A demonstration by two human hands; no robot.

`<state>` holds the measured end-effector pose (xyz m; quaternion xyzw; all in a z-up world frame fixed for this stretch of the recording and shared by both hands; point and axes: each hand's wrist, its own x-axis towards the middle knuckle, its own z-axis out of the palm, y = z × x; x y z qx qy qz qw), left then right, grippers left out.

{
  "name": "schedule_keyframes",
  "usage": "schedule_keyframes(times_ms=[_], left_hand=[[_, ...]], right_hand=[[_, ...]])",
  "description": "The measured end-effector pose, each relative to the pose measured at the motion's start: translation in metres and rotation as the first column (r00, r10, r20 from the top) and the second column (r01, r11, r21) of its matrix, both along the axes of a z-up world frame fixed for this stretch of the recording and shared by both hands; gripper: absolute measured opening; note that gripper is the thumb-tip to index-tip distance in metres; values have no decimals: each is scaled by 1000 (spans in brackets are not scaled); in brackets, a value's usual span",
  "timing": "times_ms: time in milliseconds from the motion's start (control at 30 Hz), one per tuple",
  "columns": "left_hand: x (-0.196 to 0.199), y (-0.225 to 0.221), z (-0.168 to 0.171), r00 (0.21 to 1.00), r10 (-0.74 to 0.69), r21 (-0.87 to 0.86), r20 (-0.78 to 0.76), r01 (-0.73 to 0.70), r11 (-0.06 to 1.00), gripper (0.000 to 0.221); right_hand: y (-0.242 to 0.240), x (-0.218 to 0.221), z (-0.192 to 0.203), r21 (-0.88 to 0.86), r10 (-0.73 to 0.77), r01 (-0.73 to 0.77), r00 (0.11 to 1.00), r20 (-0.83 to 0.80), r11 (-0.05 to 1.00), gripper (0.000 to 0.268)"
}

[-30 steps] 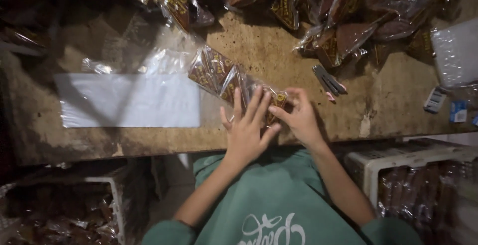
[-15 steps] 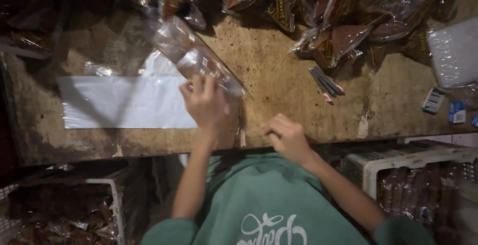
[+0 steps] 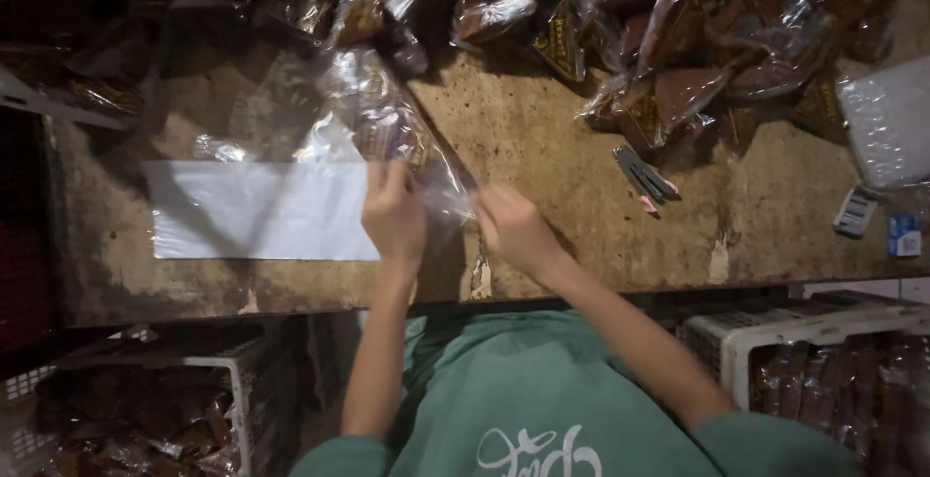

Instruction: The person is packaging small triangular food items into plastic bags and stapling them shut.

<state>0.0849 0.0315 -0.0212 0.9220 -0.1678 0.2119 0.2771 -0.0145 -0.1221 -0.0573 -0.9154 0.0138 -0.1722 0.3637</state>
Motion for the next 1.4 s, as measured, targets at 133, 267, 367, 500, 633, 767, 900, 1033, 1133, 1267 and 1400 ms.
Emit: schedule_keyframes(times_ms=[133,267,367,500,633,767,900,1033,1133,1267,1400], left_hand=[[-16,3,-20,993,-25,197,117,1,980,35],[-29,-9,-12,973,-186,271,137,144,952,25],[-55,-18,12,946,-323,354,43,288,890,20],[-92,-25,4,866,-484,231,-126,500,835,7],[-79,-26,-7,930,-362,290,-68,366,884,14],[-69,-26,-6,938,-327,364,-115,346,865,3],[-64,-36,0,946,-306,337,-108,324,884,6],[-67,-38,-4,952,-281,329,-126,307,893,5],[-64,-41,-5,955,-265,314,-131,294,903,5],[-65,-41,2,944,-257,310,-208,313,898,11],[-66,-38,14,881,-276,308,-383,404,861,53]], right_hand=[[-29,-23,67,5,-74,75,992,-100,997,21],[-133,-14,51,-698,-531,419,845,66,581,76],[-150,-16,20,-625,-511,454,854,101,635,59],[-108,-25,22,-468,-343,339,936,81,816,53],[-91,-25,36,-180,-519,508,855,-11,842,44],[-83,-17,68,116,-560,626,754,-343,771,104],[-91,-13,64,61,-572,631,735,-364,773,75],[-112,-16,46,-1,-477,555,713,-514,832,91],[-118,-17,42,-101,-398,412,744,-537,906,67],[-101,-18,77,-35,-153,159,835,-529,987,42],[-91,-7,154,435,-208,466,829,-520,770,32]])
